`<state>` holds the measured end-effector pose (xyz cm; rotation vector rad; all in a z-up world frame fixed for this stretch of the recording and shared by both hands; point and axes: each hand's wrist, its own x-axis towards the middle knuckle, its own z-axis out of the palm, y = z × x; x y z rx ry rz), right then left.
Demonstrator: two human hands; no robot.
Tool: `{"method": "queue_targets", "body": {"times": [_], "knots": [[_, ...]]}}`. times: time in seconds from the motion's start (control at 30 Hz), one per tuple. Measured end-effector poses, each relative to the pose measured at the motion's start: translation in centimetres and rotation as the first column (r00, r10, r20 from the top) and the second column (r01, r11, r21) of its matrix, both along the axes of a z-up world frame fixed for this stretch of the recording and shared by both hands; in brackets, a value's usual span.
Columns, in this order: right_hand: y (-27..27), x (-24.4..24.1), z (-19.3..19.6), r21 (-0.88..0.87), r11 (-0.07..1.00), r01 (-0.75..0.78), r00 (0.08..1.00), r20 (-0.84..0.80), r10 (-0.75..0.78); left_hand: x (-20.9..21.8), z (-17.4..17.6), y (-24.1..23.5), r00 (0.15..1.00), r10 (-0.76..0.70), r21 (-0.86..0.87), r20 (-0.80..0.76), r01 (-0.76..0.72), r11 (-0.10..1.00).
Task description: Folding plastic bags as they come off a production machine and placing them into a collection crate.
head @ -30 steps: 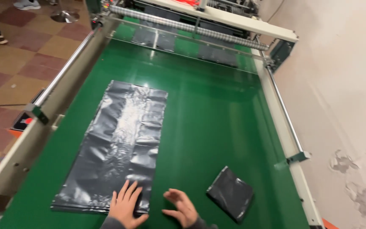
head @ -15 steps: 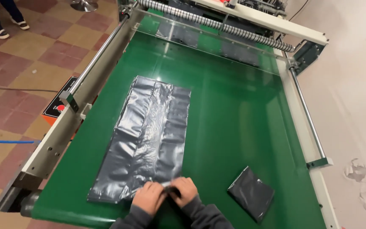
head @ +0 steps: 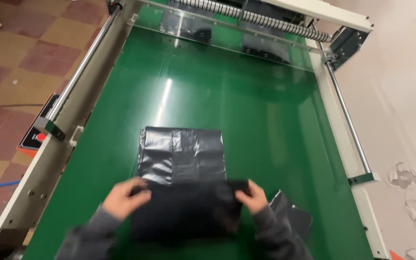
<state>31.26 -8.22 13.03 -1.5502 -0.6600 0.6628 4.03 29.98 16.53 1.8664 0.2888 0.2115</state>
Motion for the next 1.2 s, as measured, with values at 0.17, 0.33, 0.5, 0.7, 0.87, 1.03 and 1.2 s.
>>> {"method": "queue_targets", "body": {"times": [0.17, 0.33, 0.5, 0.7, 0.87, 1.03, 1.2], "knots": [[10.3, 14.7, -8.2, -0.028, 0.967, 0.253, 0.957, 0.150, -0.247, 14.5, -6.4, 7.9, 0.915, 0.402, -0.064, 0.040, -0.399, 0.915], [18.3, 17.0, -5.6, -0.162, 0.953, 0.254, 0.888, 0.429, -0.164, 19.2, -13.2, 10.9, 0.835, 0.550, 0.354, -0.019, -0.509, 0.785], [22.3, 16.2, -1.9, -0.427, 0.862, 0.273, 0.613, 0.768, 0.186, 17.7, -9.8, 8.1, 0.782, 0.609, 0.439, -0.131, -0.505, 0.743], [22.3, 14.5, -2.3, -0.669, 0.723, 0.174, 0.599, 0.655, 0.462, 14.7, -6.5, 0.4, 0.861, 0.442, 0.249, -0.253, -0.383, 0.889], [15.9, 4.0, 4.5, -0.088, 0.992, 0.089, 0.542, 0.840, 0.026, 10.9, -12.6, 1.6, 0.968, 0.044, -0.962, -0.249, -0.252, 0.108], [8.8, -4.3, 3.2, -0.050, 0.997, 0.055, 0.479, 0.878, 0.018, 4.7, -15.8, 1.8, 0.924, 0.237, -0.944, -0.301, -0.324, 0.061], [6.9, -5.7, -0.2, -0.104, 0.990, 0.101, 0.443, 0.895, 0.049, 1.5, -12.3, 0.1, 0.848, 0.526, -0.458, -0.059, -0.492, 0.741]]}}
